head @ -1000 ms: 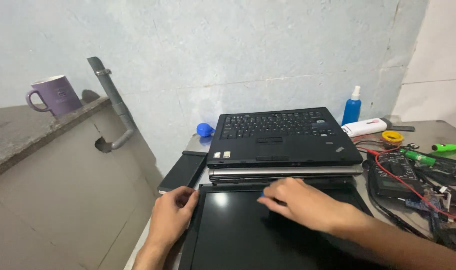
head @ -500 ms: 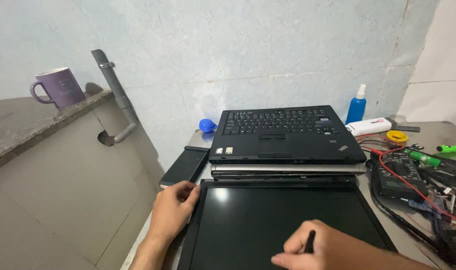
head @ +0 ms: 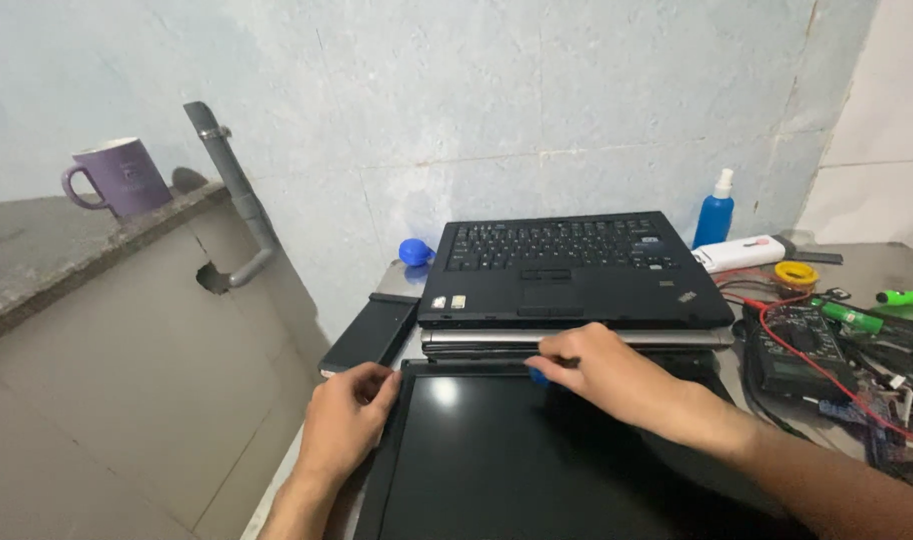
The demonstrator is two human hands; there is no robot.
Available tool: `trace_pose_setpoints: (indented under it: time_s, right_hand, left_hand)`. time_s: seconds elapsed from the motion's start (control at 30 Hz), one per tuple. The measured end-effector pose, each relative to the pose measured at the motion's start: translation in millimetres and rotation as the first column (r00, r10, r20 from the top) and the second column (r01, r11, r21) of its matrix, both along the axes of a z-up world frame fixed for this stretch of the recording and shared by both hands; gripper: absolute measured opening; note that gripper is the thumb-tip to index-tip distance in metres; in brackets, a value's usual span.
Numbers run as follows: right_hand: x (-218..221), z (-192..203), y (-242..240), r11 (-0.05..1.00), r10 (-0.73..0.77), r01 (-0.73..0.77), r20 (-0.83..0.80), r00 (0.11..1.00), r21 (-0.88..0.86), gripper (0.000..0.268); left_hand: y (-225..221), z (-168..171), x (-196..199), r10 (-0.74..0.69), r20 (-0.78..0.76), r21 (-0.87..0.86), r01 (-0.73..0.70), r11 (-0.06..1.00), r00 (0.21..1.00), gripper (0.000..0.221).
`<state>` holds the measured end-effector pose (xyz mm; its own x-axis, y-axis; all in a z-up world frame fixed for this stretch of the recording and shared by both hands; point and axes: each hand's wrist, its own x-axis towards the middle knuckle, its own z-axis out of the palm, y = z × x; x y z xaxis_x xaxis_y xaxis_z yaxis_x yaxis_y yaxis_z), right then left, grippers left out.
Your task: Cleaning the screen and adjusting the display panel of a laptop on a repair bench
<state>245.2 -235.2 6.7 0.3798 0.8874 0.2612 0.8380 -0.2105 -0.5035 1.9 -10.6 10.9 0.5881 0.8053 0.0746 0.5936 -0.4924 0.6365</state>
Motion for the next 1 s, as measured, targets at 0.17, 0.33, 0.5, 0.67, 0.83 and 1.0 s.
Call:
trace_pose_setpoints:
  time_s: [0.17,0.33,0.5,0.67,0.83,1.0]
  right_hand:
    - [-15.1,-7.8,-14.2,0.985,0.159,-0.131,0.315,0.936,-0.107,0.043]
    - [-38.4,-12.6,-50.0,0.962,0.2,-0.193,0.017,0.98,-0.195,0.063]
    - [-102.1,47.8,-83.0,0.849,-0.201,-0.163,-0.593,0.78,-0.502,0.05]
    - [-98.5,50.4,-78.0,0.81,-0.19,-0.213,-0.589,0.786,-0.546,0.046]
    - [-60.9,38.8,-53.3,0.915,-0.188,0.005,-0.416,0.889,-0.403,0.051]
    - [-9.4,23.9,-21.4,0.985,-0.095,0.081,-0.082,0.992,-0.155,0.039]
  left_hand:
    - [9.5,-10.3,3.4,-0.002,-0.002,0.013,0.002,1.0,1.0,0.033]
    - [-1.8,3.1,-3.7,-0.044,0.061,0.002,0.044,0.999,0.997,0.031]
    - [3.7,-4.4,-3.6,-0.057,0.05,0.038,0.055,0.998,0.997,0.033]
    - [12.4,-15.6,0.2,-0.098,0.044,0.125,0.092,0.988,0.994,0.031]
    - [2.8,-5.5,-3.7,-0.074,0.082,0.019,0.073,0.997,0.994,0.032]
    - [12.5,-12.9,-0.9,-0.11,0.135,0.019,0.108,0.994,0.985,0.033]
